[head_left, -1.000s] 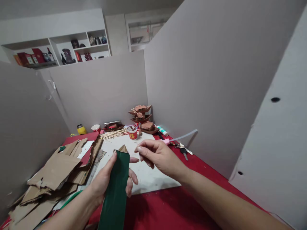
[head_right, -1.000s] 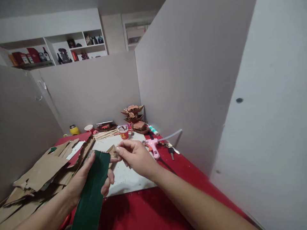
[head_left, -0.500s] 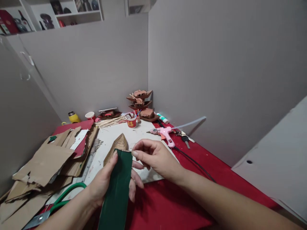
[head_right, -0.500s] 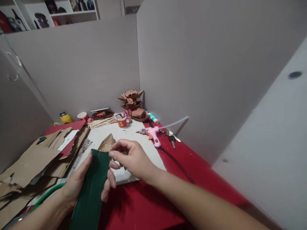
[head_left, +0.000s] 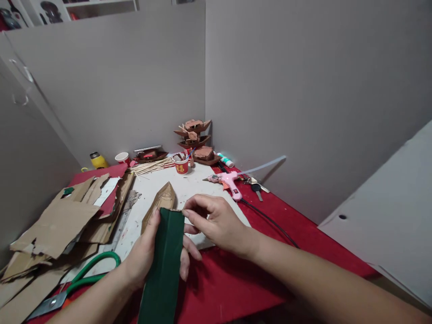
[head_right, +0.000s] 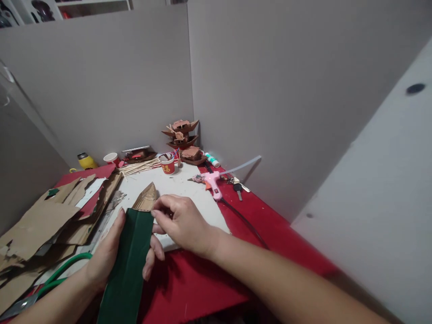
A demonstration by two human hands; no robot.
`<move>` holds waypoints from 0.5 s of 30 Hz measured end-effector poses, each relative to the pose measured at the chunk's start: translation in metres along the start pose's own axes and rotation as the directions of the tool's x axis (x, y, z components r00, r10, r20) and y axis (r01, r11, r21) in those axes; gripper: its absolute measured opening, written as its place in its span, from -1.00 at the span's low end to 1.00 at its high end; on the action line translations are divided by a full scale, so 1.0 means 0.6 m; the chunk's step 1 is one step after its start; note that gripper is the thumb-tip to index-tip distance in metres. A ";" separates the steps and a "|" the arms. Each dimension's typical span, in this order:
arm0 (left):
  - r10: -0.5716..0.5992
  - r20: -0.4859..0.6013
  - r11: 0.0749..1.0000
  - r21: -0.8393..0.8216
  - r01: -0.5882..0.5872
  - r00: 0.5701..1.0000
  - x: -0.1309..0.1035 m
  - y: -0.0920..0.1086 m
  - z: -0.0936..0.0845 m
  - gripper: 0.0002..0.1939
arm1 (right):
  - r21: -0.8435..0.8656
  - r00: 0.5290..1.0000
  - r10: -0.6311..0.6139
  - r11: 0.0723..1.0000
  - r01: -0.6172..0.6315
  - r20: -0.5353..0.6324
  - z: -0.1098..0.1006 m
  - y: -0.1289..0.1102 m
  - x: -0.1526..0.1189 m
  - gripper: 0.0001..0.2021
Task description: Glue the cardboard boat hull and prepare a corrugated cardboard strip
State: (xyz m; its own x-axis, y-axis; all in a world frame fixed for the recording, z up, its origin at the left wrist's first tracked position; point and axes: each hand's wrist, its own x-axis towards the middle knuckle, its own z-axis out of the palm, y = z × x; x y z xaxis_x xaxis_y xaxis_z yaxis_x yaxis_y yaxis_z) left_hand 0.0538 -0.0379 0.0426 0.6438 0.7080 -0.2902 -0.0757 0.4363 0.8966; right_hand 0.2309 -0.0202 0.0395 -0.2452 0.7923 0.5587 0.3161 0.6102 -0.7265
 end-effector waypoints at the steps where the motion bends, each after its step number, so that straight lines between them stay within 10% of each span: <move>1: -0.015 0.000 1.000 0.017 0.015 1.000 0.000 -0.001 -0.001 -0.03 | -0.039 0.999 -0.038 0.999 0.038 0.009 0.000 0.002 0.000 -0.88; 15: 0.047 0.030 0.994 -0.098 -0.044 0.998 0.004 -0.011 -0.012 -0.16 | -0.209 0.923 -0.385 0.901 0.380 0.020 0.000 0.024 -0.003 -0.88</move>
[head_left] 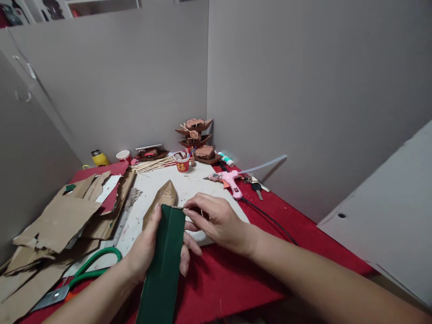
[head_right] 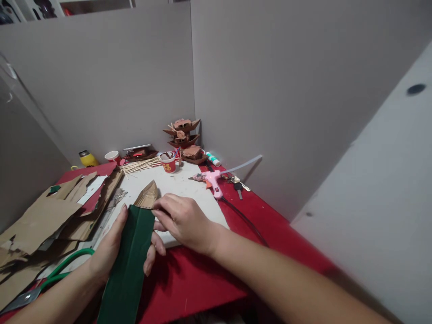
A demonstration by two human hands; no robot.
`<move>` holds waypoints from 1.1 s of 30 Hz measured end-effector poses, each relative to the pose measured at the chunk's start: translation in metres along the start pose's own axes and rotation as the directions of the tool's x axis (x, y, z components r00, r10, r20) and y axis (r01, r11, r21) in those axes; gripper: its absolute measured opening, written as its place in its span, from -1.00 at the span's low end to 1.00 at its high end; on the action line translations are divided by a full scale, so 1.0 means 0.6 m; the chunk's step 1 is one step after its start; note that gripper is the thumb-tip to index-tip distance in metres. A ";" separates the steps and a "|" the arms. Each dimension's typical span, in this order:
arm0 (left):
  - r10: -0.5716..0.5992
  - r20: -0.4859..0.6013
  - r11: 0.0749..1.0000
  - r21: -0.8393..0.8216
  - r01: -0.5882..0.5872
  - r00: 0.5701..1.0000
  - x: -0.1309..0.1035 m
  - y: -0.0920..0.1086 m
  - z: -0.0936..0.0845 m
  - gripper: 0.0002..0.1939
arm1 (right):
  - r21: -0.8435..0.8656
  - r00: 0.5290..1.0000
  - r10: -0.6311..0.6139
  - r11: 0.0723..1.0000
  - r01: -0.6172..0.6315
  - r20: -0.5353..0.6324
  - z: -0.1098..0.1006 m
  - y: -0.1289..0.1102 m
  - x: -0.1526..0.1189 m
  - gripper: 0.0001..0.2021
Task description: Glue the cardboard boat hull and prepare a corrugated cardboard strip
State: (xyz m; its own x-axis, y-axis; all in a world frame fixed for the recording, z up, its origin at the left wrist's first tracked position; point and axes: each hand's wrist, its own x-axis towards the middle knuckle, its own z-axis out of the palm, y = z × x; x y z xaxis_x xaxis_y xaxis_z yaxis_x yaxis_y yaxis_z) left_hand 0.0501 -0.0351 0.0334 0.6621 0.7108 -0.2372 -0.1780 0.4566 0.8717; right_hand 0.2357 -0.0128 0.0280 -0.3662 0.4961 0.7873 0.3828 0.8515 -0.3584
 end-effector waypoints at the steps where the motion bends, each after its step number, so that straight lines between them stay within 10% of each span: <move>1: -0.003 0.007 1.000 -0.006 0.003 1.000 0.000 0.000 0.000 -0.15 | -0.004 1.000 -0.026 1.000 0.026 -0.001 -0.001 0.000 0.000 -0.87; 33: -0.117 0.024 0.991 0.073 0.115 0.993 0.003 0.005 -0.009 -0.03 | -0.098 0.984 -0.111 0.987 0.126 0.138 0.004 0.001 -0.008 -0.88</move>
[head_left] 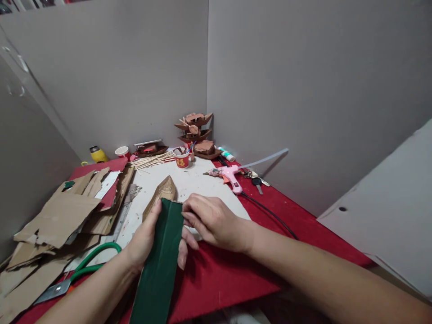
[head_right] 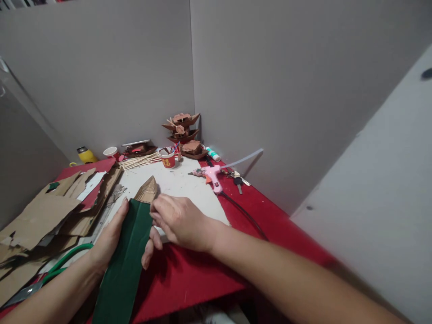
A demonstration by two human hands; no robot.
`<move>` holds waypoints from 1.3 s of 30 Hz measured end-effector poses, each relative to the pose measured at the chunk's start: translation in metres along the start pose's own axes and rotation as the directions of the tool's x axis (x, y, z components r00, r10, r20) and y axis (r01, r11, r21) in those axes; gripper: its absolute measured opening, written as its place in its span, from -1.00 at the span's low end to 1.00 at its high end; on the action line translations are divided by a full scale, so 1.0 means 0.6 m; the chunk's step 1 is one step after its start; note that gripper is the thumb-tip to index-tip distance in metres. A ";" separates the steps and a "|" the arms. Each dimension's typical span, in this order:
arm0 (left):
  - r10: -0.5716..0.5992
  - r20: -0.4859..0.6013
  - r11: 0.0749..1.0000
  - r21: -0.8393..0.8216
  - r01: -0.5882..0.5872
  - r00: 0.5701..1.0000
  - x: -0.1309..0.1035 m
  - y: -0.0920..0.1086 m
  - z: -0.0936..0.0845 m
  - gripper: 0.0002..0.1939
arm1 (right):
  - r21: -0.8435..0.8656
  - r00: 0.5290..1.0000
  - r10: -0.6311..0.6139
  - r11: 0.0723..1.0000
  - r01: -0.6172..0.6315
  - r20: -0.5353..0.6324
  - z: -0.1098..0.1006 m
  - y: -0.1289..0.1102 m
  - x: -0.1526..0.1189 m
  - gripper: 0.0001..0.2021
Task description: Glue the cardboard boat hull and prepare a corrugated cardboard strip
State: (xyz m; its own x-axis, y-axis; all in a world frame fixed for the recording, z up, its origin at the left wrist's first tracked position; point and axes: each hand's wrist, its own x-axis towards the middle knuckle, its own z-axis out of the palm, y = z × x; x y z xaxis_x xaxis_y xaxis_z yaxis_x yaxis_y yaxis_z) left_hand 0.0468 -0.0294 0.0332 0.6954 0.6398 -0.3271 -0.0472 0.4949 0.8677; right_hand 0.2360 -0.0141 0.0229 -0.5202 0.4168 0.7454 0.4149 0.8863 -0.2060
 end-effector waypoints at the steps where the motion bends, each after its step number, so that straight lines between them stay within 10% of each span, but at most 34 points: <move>1: -0.006 -0.002 1.000 0.015 0.006 1.000 0.000 0.002 0.001 -0.01 | 0.018 1.000 -0.014 1.000 0.014 -0.004 0.000 -0.001 0.000 -0.88; 8: 0.058 -0.065 0.996 -0.059 -0.062 0.996 -0.004 0.013 0.016 -0.17 | 0.382 0.915 0.390 0.865 -0.325 -0.105 -0.004 -0.011 0.007 -0.85; 12: 0.083 -0.059 0.994 0.069 -0.079 0.995 -0.011 0.013 0.019 -0.20 | 0.705 0.791 0.600 0.511 -0.492 0.118 -0.015 -0.023 0.016 -0.71; 18: 0.120 -0.149 0.969 0.234 -0.083 0.982 -0.022 -0.004 0.033 -0.62 | 0.734 0.671 0.492 0.090 -0.673 0.555 -0.032 -0.039 0.027 -0.64; 26: 0.223 -0.180 0.887 0.446 -0.122 0.958 -0.038 -0.012 0.044 -0.89 | 0.694 0.631 0.472 0.056 -0.718 0.615 -0.048 -0.055 0.034 -0.66; 39: 0.318 -0.115 0.716 0.680 -0.159 0.941 -0.042 -0.004 0.070 -0.27 | 0.647 0.558 0.461 -0.048 -0.761 0.690 -0.057 -0.063 0.039 -0.79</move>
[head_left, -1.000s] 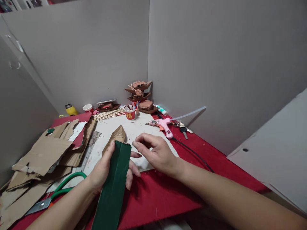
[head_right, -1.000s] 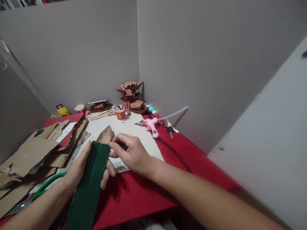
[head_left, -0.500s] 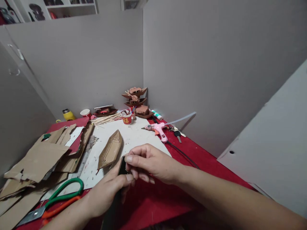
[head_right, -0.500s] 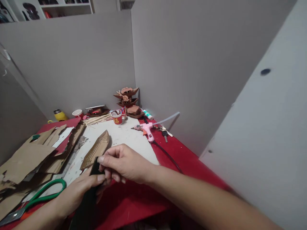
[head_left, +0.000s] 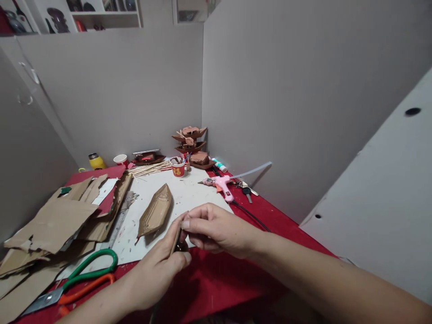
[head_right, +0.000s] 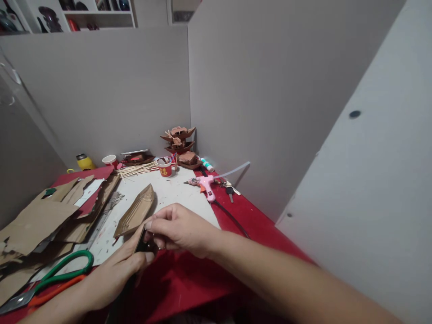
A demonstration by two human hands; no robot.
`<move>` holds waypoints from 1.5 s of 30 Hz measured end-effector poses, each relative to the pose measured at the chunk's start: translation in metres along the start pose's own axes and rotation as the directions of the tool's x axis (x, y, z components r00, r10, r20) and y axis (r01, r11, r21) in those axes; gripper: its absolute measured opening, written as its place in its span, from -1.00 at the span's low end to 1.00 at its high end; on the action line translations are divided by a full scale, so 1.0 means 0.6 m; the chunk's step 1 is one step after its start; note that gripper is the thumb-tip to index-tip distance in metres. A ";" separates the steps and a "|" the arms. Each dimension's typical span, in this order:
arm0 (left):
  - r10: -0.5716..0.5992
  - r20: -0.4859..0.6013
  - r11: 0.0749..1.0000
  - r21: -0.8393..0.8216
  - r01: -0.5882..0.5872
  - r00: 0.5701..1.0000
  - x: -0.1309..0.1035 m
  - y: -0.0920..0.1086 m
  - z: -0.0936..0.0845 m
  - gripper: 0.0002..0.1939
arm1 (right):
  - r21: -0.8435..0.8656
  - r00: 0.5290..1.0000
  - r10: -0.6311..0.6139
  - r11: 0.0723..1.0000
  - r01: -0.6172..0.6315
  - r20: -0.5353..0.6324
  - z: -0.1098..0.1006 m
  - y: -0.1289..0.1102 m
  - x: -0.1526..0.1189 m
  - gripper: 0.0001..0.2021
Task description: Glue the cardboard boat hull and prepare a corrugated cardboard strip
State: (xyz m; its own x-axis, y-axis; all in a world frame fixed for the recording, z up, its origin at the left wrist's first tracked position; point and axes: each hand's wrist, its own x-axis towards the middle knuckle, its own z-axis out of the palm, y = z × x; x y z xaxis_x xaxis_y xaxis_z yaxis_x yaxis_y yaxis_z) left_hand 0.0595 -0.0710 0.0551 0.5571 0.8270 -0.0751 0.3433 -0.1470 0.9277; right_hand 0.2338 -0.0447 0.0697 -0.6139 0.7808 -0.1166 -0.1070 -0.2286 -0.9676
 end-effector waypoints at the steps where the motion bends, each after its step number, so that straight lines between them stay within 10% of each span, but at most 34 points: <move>1: 0.006 -0.001 1.000 0.012 -0.006 1.000 0.001 0.001 0.001 -0.27 | -0.002 1.000 0.007 1.000 -0.007 -0.009 -0.001 0.001 0.000 -0.79; 35: 0.069 -0.027 0.997 0.044 -0.068 0.997 0.008 -0.009 0.010 -0.48 | -0.065 0.986 -0.034 0.998 0.023 -0.164 0.009 0.011 0.014 -0.84; 45: -0.015 -0.070 0.990 -0.143 0.005 0.997 0.016 -0.018 0.014 -0.72 | 0.154 0.952 -0.085 0.979 0.135 -0.293 0.019 0.048 0.027 -0.84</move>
State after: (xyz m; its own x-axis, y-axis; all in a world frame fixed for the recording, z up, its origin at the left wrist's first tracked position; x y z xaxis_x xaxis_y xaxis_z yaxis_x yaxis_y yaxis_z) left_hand 0.0676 -0.0658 0.0414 0.4977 0.8650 -0.0636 0.2345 -0.0636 0.9700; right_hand 0.2119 -0.0450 0.0423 -0.3460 0.9335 -0.0946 -0.3082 -0.2083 -0.9282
